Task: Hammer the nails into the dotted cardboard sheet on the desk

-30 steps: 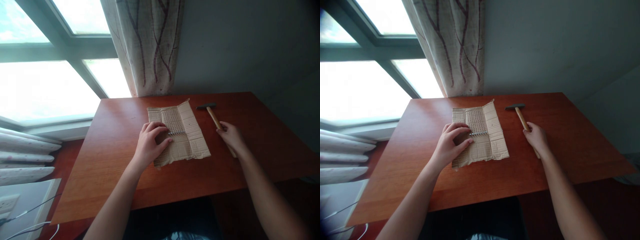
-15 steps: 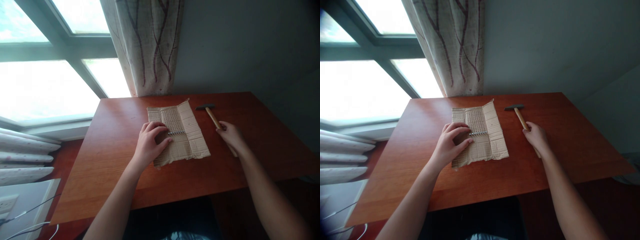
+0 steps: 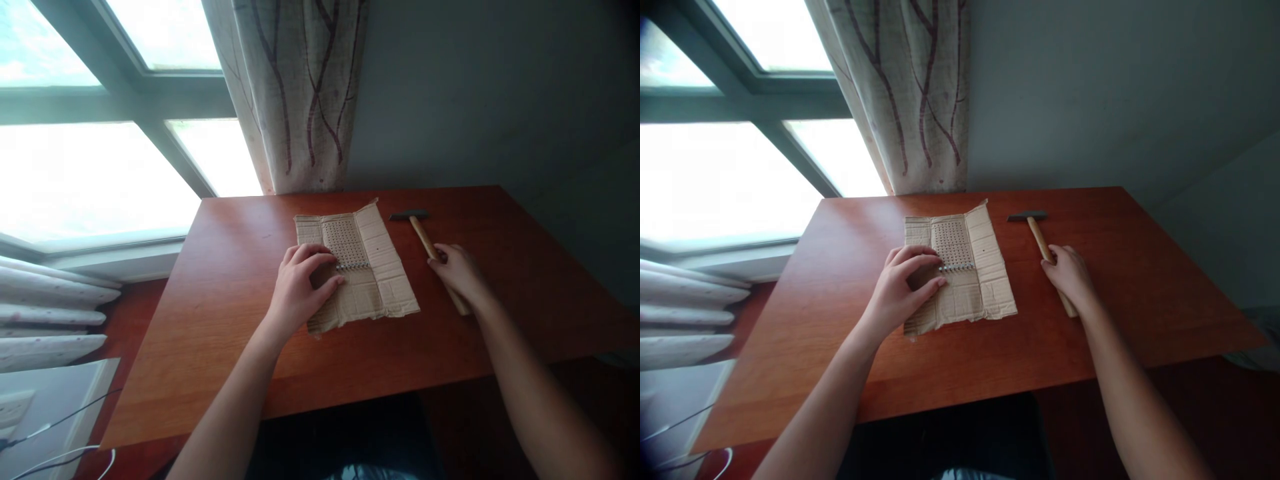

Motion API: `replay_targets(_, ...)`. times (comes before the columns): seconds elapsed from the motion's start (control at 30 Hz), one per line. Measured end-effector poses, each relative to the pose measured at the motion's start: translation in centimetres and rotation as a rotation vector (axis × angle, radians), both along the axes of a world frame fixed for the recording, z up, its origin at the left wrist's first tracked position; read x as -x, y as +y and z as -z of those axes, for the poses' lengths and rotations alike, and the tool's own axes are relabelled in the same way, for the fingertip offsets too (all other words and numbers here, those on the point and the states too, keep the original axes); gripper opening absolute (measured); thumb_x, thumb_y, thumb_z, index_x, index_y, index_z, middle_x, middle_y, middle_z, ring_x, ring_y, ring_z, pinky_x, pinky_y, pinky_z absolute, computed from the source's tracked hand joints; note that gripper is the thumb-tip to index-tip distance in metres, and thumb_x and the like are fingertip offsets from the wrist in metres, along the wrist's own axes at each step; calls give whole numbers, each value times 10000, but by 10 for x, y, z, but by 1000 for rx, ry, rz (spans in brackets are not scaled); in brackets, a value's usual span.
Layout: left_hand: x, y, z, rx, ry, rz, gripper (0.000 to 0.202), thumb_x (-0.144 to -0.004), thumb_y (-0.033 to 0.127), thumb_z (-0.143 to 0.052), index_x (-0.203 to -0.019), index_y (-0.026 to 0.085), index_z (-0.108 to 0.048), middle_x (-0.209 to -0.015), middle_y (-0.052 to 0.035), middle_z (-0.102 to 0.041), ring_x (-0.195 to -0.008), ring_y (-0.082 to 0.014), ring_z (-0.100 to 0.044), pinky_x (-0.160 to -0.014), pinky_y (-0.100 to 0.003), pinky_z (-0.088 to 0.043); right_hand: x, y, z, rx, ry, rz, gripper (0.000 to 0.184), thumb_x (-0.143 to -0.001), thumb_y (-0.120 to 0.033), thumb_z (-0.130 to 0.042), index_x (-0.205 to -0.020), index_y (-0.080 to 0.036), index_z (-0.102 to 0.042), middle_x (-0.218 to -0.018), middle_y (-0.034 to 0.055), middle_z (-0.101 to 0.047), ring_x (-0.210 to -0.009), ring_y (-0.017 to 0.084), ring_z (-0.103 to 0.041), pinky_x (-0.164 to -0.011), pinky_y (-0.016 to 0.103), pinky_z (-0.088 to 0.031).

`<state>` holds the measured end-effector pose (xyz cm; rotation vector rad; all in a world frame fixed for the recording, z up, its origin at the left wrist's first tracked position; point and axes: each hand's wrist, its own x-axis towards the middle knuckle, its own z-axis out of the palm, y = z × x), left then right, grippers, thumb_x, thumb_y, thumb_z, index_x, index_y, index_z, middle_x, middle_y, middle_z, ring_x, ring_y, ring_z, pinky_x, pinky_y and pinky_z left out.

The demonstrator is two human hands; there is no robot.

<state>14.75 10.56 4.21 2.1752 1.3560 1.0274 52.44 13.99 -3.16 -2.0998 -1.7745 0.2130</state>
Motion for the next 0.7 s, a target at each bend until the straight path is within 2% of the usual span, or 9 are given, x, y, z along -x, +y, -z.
replay_targets(0.23, 1, 0, 0, 4, 6, 3, 215, -842, 310, -751, -1051, 262, -730, -1175, -40, -690, -1140, -263, -550, -1039, -472, -461, 25, -13, 7, -160, 92, -86, 464, -835, -398, -553, -1164, -103, -693, -991, 156, -663, -884, 302, -646, -854, 455, -542)
replay_targets(0.43, 1, 1, -1, 7, 3, 6, 214, -847, 315, -747, -1056, 266, -730, -1179, -42, -689, -1141, -263, -551, -1035, -471, -462, 45, -15, 11, -181, 95, -147, 442, -863, -363, -543, -1193, -101, -679, -1022, 160, -650, -922, 303, -630, -881, 447, -534)
replay_targets(0.7, 1, 1, 1, -4, -3, 13, 219, -846, 319, -749, -1054, 253, -730, -1179, -49, -688, -1137, -262, -555, -1038, -474, -456, 54, -14, 12, -222, 70, -160, 432, -868, -352, -531, -1189, -104, -681, -1012, 162, -645, -936, 309, -628, -888, 453, -538)
